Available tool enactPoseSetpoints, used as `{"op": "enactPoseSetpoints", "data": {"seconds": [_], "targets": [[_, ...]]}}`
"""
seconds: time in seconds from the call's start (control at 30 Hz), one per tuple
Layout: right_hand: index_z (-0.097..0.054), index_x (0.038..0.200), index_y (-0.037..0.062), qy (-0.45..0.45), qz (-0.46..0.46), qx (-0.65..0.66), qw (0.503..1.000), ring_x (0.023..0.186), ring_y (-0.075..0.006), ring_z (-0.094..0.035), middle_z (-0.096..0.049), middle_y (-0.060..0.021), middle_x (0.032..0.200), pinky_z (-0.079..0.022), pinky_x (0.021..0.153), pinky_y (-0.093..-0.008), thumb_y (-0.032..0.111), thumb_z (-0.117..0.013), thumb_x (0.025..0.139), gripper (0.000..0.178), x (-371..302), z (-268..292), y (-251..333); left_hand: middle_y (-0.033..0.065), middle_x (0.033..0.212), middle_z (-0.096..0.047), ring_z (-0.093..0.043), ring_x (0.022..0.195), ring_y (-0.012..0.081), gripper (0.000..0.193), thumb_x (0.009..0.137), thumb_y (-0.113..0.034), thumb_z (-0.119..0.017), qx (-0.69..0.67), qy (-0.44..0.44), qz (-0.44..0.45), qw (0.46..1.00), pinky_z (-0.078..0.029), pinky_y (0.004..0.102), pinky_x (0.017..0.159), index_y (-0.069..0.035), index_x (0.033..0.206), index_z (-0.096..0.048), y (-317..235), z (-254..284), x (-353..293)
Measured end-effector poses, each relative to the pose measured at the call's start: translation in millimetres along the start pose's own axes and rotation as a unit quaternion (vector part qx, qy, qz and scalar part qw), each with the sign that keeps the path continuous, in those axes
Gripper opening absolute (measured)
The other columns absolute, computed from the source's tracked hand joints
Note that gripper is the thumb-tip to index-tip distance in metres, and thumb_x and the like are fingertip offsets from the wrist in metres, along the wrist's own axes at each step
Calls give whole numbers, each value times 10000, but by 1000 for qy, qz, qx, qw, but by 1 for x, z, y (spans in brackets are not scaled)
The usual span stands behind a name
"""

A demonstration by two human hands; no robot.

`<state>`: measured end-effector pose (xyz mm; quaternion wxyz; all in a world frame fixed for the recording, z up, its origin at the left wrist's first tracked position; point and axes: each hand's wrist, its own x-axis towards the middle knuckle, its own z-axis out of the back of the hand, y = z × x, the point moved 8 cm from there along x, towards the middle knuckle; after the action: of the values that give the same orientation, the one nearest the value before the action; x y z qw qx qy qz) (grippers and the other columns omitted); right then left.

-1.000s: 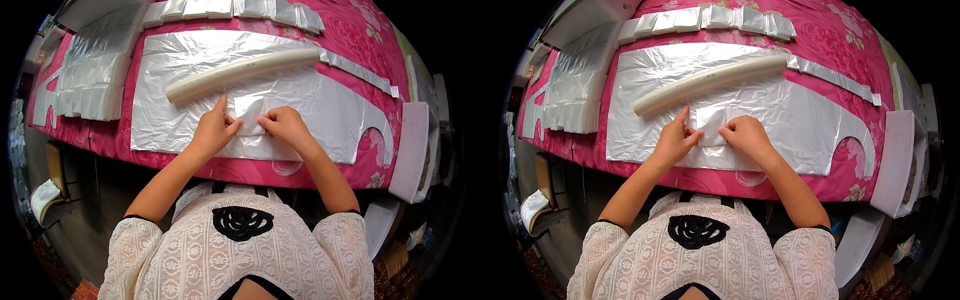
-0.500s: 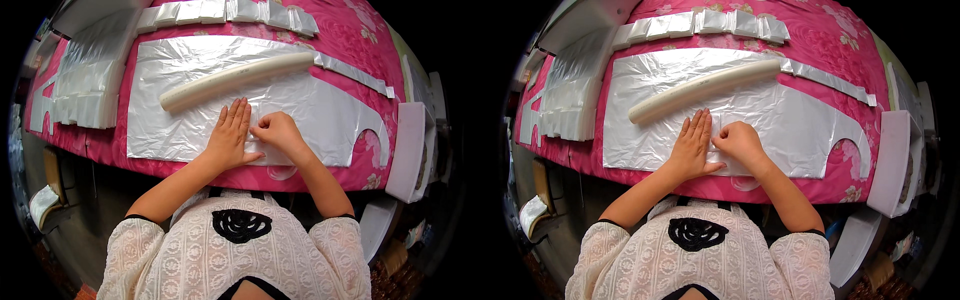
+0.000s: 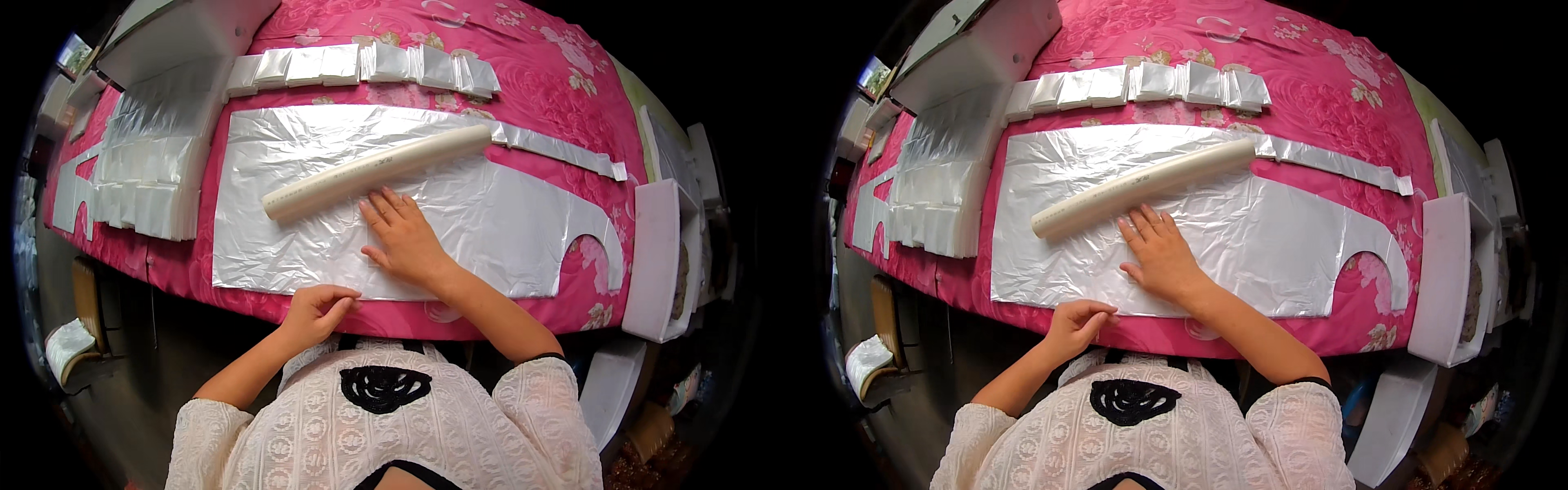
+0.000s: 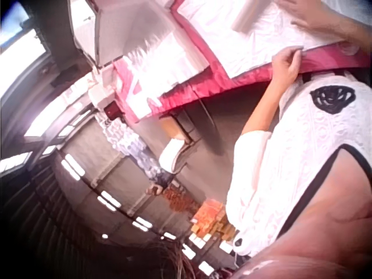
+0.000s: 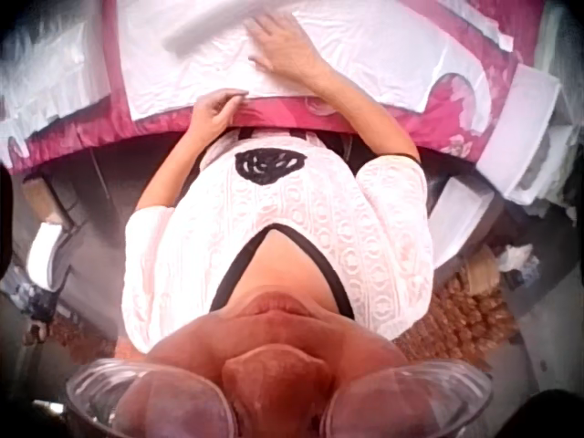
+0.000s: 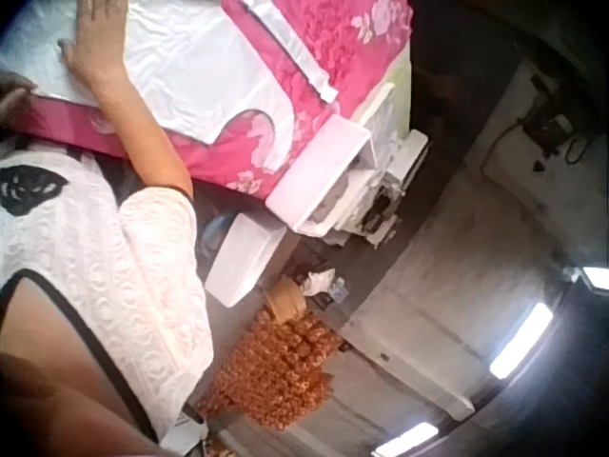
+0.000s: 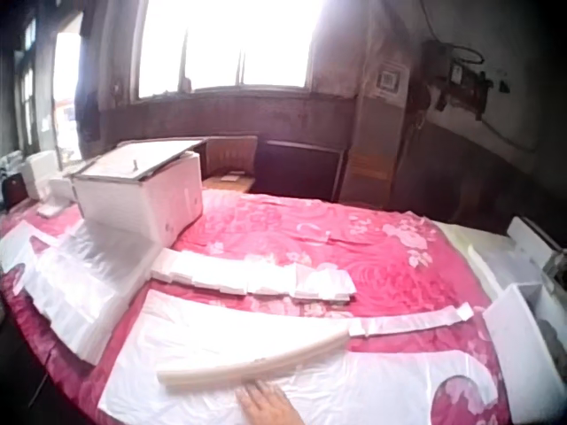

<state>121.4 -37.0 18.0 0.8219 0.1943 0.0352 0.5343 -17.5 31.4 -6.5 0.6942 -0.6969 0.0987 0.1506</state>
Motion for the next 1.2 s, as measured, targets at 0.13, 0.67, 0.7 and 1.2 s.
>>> {"op": "enactPoseSetpoints", "data": {"seconds": [0.13, 0.67, 0.7, 1.2], "targets": [[-270, 1399, 45, 59, -52, 75, 994, 1374, -358, -91, -139, -215, 1472, -63, 1101, -480, 491, -473, 859, 729, -3, -38, 39, 144, 938, -654, -642, 849, 183, 298, 931, -209, -490, -152, 62, 274, 947, -520, 282, 744, 37, 1076, -578, 68, 9, -55], [-618, 791, 72, 78, 204, 262, 940, 1106, -289, -446, -578, -91, 1058, -325, 957, -438, 109, -659, 722, 88, 16, 21, 67, 136, 832, -662, -654, 707, 210, 221, 729, -47, -669, 337, -83, -40, 937, -513, 291, 655, -7, 945, -648, -42, 38, -34], [-615, 783, 82, 50, 166, 316, 933, 981, -257, -513, -603, -56, 948, -372, 895, -397, 94, -684, 702, 107, 24, 40, 39, 140, 846, -663, -656, 726, 210, 239, 726, -27, -668, 324, -112, -86, 936, -515, 289, 661, -7, 963, -645, -54, 41, -31], [-590, 1127, 76, -264, -446, -67, 853, 1132, -290, -465, -573, -118, 1138, -382, 935, -404, 339, -697, 720, 496, 71, 115, -319, 130, 937, -660, -647, 827, 219, 295, 724, -7, -648, 268, -97, -82, 955, -506, 303, 743, -18, 1017, -625, -54, 39, -8]]}}
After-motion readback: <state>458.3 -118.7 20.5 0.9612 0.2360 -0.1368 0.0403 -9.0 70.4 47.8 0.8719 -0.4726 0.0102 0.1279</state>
